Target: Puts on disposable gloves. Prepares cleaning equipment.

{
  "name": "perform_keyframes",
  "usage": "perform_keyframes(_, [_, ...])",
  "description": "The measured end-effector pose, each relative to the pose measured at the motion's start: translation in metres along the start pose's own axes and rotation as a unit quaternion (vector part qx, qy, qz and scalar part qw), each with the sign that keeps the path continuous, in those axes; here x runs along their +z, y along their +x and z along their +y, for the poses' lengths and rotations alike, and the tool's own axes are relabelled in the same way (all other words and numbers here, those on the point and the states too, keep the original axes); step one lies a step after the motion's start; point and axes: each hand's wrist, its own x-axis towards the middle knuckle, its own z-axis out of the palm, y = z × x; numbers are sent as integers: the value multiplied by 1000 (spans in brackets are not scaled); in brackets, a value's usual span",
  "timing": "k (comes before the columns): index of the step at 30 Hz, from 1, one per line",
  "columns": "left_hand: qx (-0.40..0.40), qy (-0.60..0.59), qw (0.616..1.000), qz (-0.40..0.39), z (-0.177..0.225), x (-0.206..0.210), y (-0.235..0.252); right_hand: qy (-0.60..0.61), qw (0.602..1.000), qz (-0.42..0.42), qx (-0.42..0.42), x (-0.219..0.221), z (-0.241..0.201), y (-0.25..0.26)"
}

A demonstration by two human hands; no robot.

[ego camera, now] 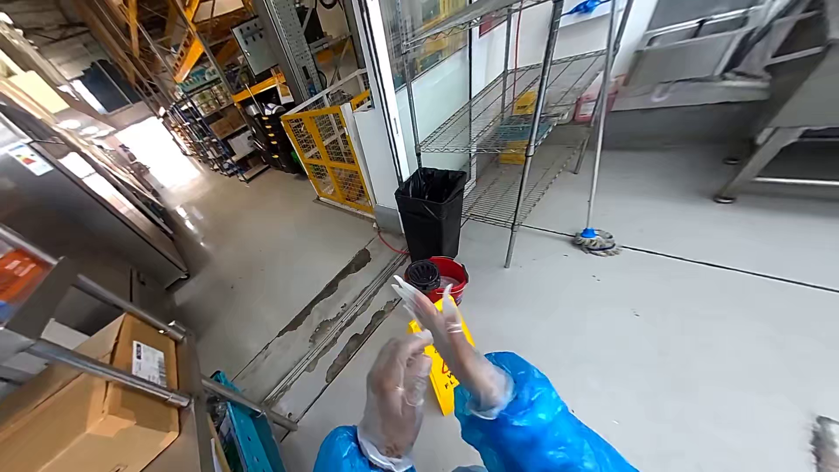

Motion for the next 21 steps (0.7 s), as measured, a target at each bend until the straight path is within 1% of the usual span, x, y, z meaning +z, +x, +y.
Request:
perform_keyframes(1, [14, 24, 1000, -8, -4, 6, -4, 55, 998, -29, -20, -1, -1, 3])
perform_keyframes(4, [69, 60, 995, -31, -1, 22, -12, 192, 981, -19, -30, 2, -9, 7])
perform_keyframes(6, [97, 93, 991, -23, 5, 33, -13, 220, 975, -14, -9, -3, -5, 10])
perform_keyframes(8, [88, 102, 991, 2, 2, 38, -11, 231, 973, -4, 12, -4, 0, 11])
perform_keyframes(10, [74, 94, 993, 23, -2, 42, -12, 216, 975, 40, 27, 1, 3, 8])
perform_keyframes(12, [81, 85, 993, 25, -4, 43, -11, 193, 979, 61, 25, 2, 2, 8])
perform_keyframes(14, [92, 109, 989, 34, -3, 45, -12, 167, 983, 75, 19, 1, 2, 6])
perform_keyframes(18, [123, 184, 972, 79, -4, 57, -11, 149, 987, 59, 7, 1, -3, 6])
perform_keyframes(21, [113, 168, 976, 75, -9, 59, -12, 155, 984, 79, 28, 1, 2, 7])
